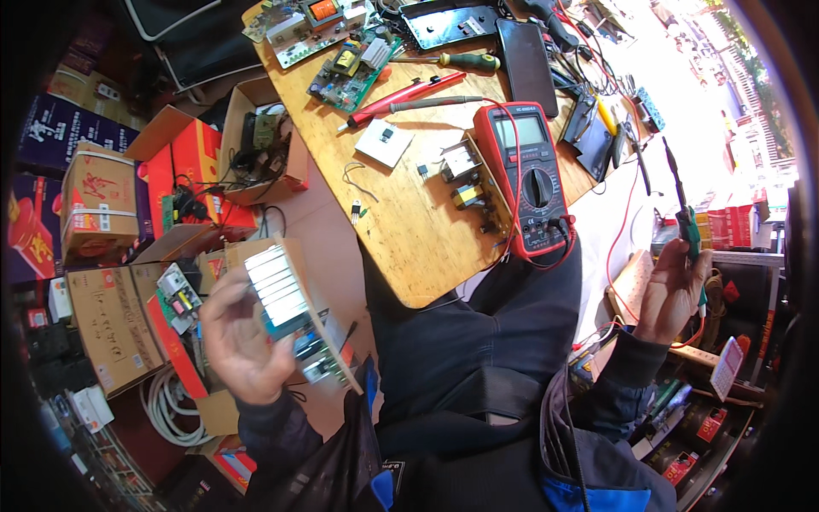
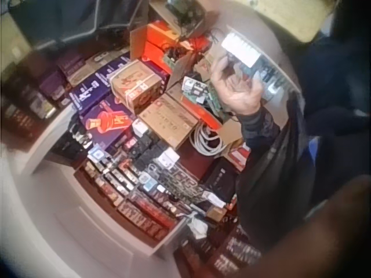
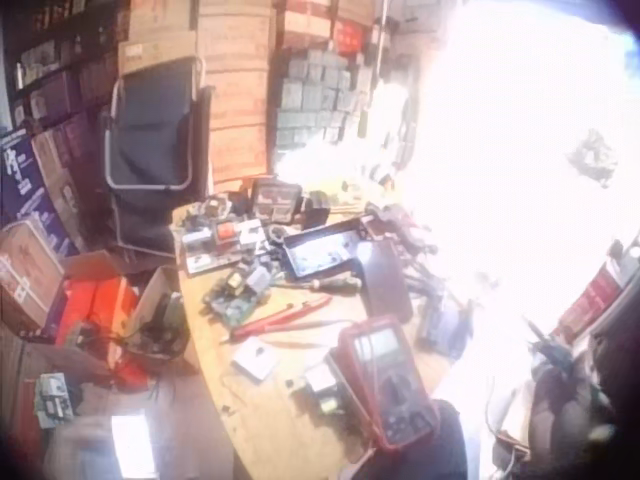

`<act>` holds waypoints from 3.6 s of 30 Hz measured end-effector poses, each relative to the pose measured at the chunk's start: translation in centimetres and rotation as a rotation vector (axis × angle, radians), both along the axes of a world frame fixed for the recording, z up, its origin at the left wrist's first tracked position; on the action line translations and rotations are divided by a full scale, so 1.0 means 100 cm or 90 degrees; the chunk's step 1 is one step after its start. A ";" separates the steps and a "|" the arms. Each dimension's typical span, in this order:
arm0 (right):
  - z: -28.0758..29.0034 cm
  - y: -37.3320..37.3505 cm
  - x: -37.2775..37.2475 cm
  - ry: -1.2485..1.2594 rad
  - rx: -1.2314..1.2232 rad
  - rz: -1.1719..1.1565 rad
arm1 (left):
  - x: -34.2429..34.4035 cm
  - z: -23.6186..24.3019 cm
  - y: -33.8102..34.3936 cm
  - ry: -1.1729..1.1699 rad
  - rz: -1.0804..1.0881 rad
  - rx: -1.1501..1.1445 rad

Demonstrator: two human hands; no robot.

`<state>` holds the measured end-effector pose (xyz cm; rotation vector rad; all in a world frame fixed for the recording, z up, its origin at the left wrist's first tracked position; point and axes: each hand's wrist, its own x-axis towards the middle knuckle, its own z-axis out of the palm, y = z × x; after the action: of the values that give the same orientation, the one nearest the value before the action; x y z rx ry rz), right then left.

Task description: The person solders a small component onto a green circuit board using a soldering iron, then flips the board and uses a screwdriver to adjust a component. They then use a multimeter probe to test points on the board.

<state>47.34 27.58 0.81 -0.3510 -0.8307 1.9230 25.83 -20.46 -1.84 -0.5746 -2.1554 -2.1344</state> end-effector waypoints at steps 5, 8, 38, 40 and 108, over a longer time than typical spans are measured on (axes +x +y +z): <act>-0.014 0.009 0.027 0.010 -0.074 -0.016 | 0.003 0.012 0.038 0.052 -0.062 -0.092; -0.023 0.014 0.038 0.021 -0.115 -0.003 | 0.013 0.014 0.058 0.039 -0.081 -0.149; -0.081 0.041 0.078 0.129 -0.181 0.190 | 0.028 0.018 0.126 0.139 -0.013 -0.402; -0.082 0.040 0.077 0.111 -0.185 0.181 | 0.027 0.023 0.128 0.142 -0.024 -0.435; -0.067 0.026 0.062 0.125 -0.247 0.191 | -0.018 0.070 0.141 0.169 -0.257 -0.681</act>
<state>53.57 30.20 -5.85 -0.2712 -0.3920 2.3602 24.06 -6.38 5.16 -1.3175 -3.0265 -0.6963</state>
